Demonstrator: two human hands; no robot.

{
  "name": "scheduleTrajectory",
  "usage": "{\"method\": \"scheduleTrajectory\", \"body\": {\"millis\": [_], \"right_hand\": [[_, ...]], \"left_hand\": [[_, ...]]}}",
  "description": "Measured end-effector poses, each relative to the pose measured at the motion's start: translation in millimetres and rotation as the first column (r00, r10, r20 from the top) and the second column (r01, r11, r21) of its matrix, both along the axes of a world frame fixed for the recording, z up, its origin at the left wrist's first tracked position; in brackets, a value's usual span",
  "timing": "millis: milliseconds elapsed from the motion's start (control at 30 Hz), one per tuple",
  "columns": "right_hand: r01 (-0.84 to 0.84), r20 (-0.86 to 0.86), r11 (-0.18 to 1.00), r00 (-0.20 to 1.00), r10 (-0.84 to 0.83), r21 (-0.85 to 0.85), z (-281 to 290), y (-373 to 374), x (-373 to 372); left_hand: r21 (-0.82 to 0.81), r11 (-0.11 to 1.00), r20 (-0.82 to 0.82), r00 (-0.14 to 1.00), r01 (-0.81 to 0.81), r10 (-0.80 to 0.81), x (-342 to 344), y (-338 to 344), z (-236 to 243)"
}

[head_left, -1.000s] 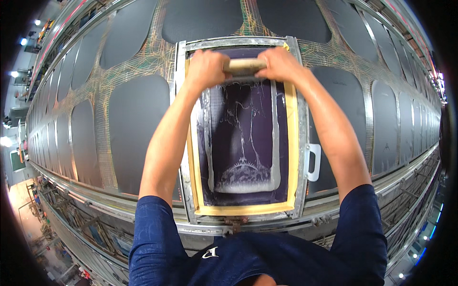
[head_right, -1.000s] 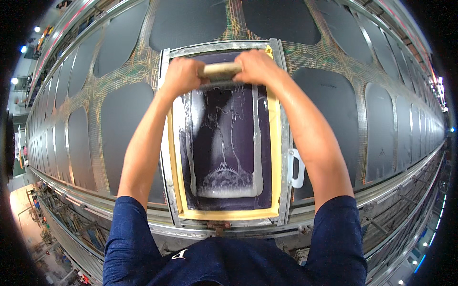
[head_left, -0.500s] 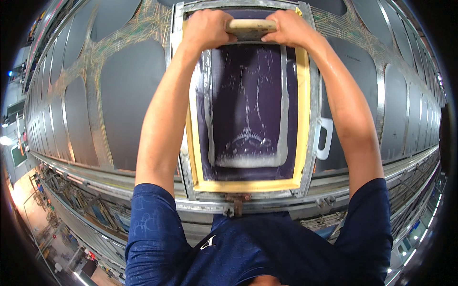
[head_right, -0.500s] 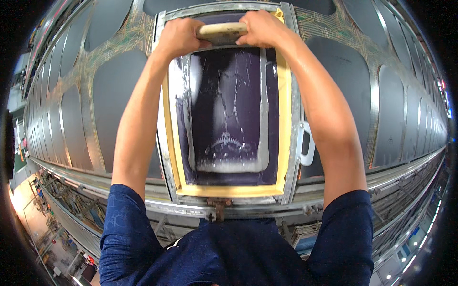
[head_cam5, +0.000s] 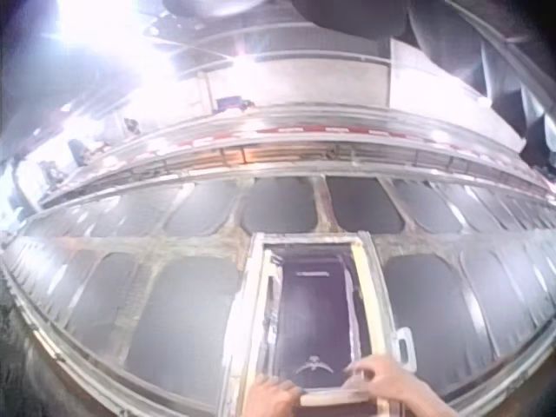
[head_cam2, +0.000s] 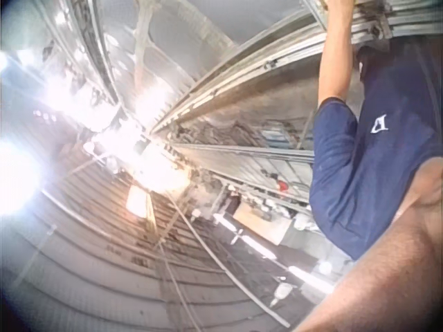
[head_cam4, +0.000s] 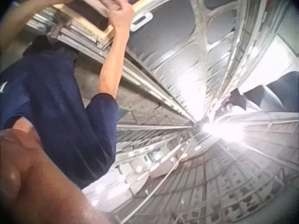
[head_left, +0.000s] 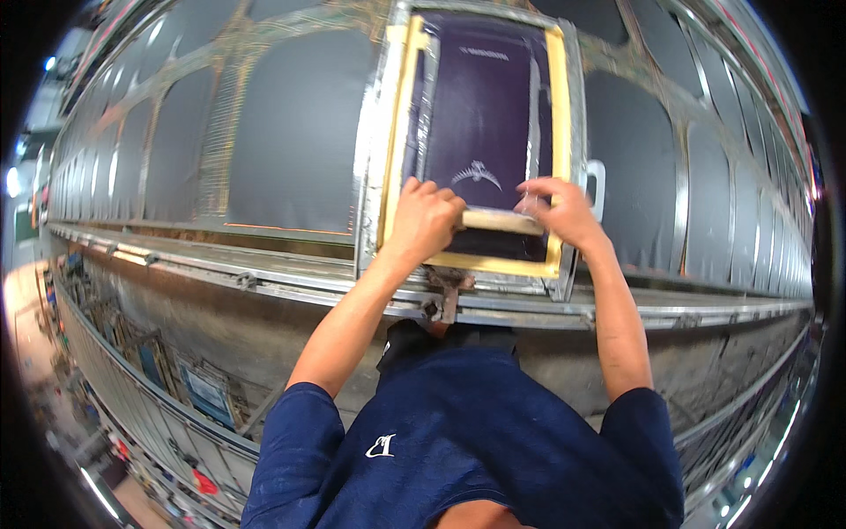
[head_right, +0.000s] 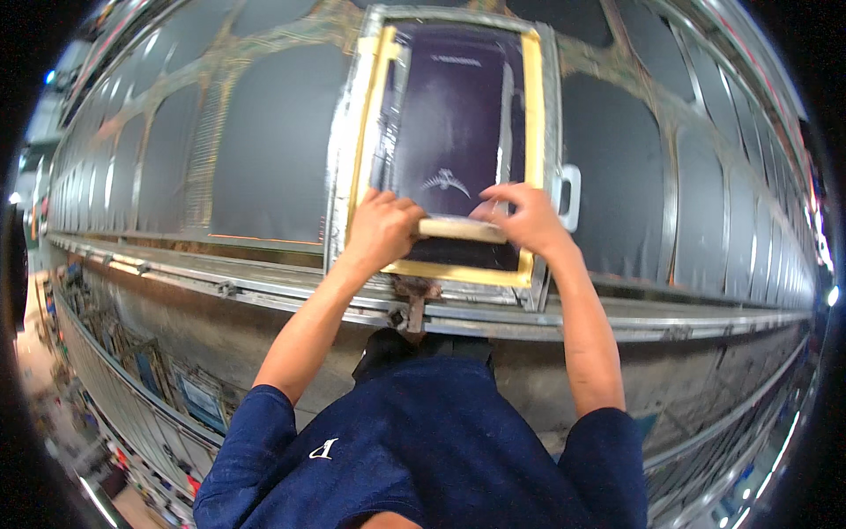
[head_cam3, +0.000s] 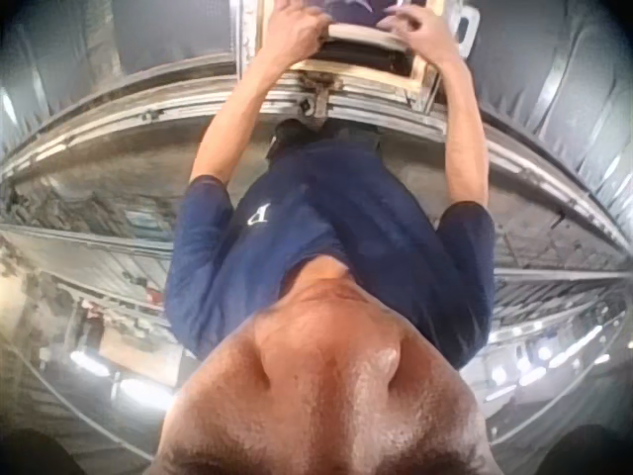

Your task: The person uses a squeegee to pull ink across a screen printing frame mounted on a large curved surface. They repeatedly wipe the squeegee and reapply pressure to spread the ink evenly within the frame's boundaries.

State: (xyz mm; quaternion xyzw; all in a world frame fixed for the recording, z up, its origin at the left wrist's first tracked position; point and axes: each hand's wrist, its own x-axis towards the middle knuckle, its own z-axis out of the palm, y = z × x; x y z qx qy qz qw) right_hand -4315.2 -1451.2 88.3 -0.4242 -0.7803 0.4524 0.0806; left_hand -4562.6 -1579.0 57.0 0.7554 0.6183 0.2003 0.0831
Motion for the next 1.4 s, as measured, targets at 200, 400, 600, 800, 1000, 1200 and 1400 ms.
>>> {"method": "scheduleTrajectory", "body": {"millis": [200,400,600,800,1000,1200,1400], "right_hand": [[0.625,0.082,0.596,0.653,-0.753,0.505,-91.9,70.4,80.7],[0.67,-0.047,0.653,0.71,-0.703,0.353,-52.0,66.1,58.4],[0.639,-0.272,0.673,0.768,-0.579,0.372,-65.7,45.3,-27.4],[0.7,-0.351,0.661,0.711,-0.61,0.27,-84.8,-25.5,-222.3],[0.732,-0.29,0.638,0.681,-0.672,0.24,-76.2,-40.9,-284.8],[0.711,-0.124,0.632,0.689,-0.714,0.309,-86.4,-43.6,-293.6],[0.637,-0.012,0.696,0.741,-0.671,0.331,-89.8,-42.8,-283.8]], "left_hand": [[-0.017,1.0,-0.057,0.998,0.01,-0.011,0.4,1.4,-1.6],[-0.007,0.999,-0.037,0.998,-0.049,0.048,-13.0,-21.9,-4.6],[-0.007,0.995,-0.096,0.991,-0.099,0.097,-106.6,-40.0,19.4],[-0.165,0.983,-0.177,0.983,-0.08,0.05,-293.5,-91.7,20.9],[-0.036,0.998,-0.169,0.985,-0.047,0.041,-347.0,-128.5,25.6],[0.099,0.995,-0.17,0.984,-0.028,0.045,-330.5,-183.9,15.1],[0.152,0.988,-0.18,0.984,0.026,0.002,-345.5,-137.8,-2.2]]}}
